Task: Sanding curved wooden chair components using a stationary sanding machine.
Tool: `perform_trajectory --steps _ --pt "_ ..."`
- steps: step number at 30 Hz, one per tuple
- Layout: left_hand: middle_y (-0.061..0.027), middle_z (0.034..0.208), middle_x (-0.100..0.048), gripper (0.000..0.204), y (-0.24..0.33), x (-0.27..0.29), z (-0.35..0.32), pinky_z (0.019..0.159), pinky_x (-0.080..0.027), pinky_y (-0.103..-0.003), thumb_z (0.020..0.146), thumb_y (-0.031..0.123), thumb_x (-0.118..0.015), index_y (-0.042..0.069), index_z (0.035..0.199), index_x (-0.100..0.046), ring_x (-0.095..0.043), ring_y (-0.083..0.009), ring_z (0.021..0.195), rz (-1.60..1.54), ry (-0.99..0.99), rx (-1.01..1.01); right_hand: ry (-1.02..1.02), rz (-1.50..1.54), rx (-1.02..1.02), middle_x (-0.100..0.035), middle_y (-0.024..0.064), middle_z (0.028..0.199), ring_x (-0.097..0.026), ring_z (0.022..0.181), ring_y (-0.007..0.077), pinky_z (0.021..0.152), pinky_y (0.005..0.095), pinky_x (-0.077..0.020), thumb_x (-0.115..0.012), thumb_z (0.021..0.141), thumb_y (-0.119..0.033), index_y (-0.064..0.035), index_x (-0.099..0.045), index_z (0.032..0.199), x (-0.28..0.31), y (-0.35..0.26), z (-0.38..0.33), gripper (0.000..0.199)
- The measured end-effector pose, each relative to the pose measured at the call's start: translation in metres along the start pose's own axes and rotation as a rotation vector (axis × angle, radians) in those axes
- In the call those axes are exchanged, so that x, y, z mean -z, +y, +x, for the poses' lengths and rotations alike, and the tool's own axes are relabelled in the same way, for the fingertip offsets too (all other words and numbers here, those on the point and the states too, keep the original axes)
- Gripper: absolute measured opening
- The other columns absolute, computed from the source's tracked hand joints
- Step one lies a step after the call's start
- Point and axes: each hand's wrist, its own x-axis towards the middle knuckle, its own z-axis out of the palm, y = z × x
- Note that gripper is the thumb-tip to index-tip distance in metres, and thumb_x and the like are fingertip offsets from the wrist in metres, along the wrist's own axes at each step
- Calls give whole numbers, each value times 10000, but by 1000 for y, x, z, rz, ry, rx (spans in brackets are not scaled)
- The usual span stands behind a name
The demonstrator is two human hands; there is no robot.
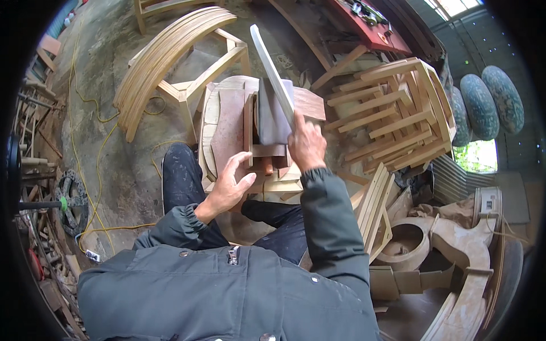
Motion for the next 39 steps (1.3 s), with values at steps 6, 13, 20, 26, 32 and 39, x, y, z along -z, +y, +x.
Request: perform_trajectory --steps 6,13,20,26,32,39 --pt "-146 1413 -587 656 31 -46 -18 1132 -417 -376 1043 315 -659 -23 1545 -407 -537 -207 1318 -748 -248 407 4 159 20 -632 138 928 -632 925 368 791 475 -547 -686 760 -28 -161 -445 1577 50 26 -221 862" --pt "-32 977 -610 281 86 -91 -33 833 -512 -378 1042 401 -643 141 1119 -568 -626 -187 901 -1150 -346 806 10 215 -89 -651 118 909 -618 852 343 769 441 -520 -735 605 -28 -101 -633 1426 120 36 -464 831" --pt "24 709 -379 180 102 -114 -27 772 -487 -426 933 273 -647 167 876 -513 -460 -152 629 -1417 -364 572 207 170 -409 -666 189 907 -652 856 391 754 457 -515 -577 794 -67 -28 -686 985 102 89 -570 224" --pt "-7 813 -500 220 137 -84 15 827 -501 -367 958 228 -689 80 947 -526 -529 -158 757 -1315 -319 359 451 -132 -394 -670 110 985 -655 969 312 884 444 -463 -554 997 -233 -87 -674 1016 109 122 -569 190" --pt "76 682 -519 184 137 -45 17 718 -494 -311 876 224 -752 160 863 -581 -520 -85 617 -1444 -528 213 418 -8 -310 -666 92 955 -667 954 305 871 448 -487 -640 884 -158 -95 -687 1063 111 132 -524 195" --pt "69 671 -619 239 148 -35 26 616 -483 -290 805 301 -817 172 837 -619 -595 -75 540 -1449 -555 -25 436 156 -228 -669 40 976 -669 930 260 846 420 -510 -828 674 -51 -123 -700 1218 88 102 -485 564"
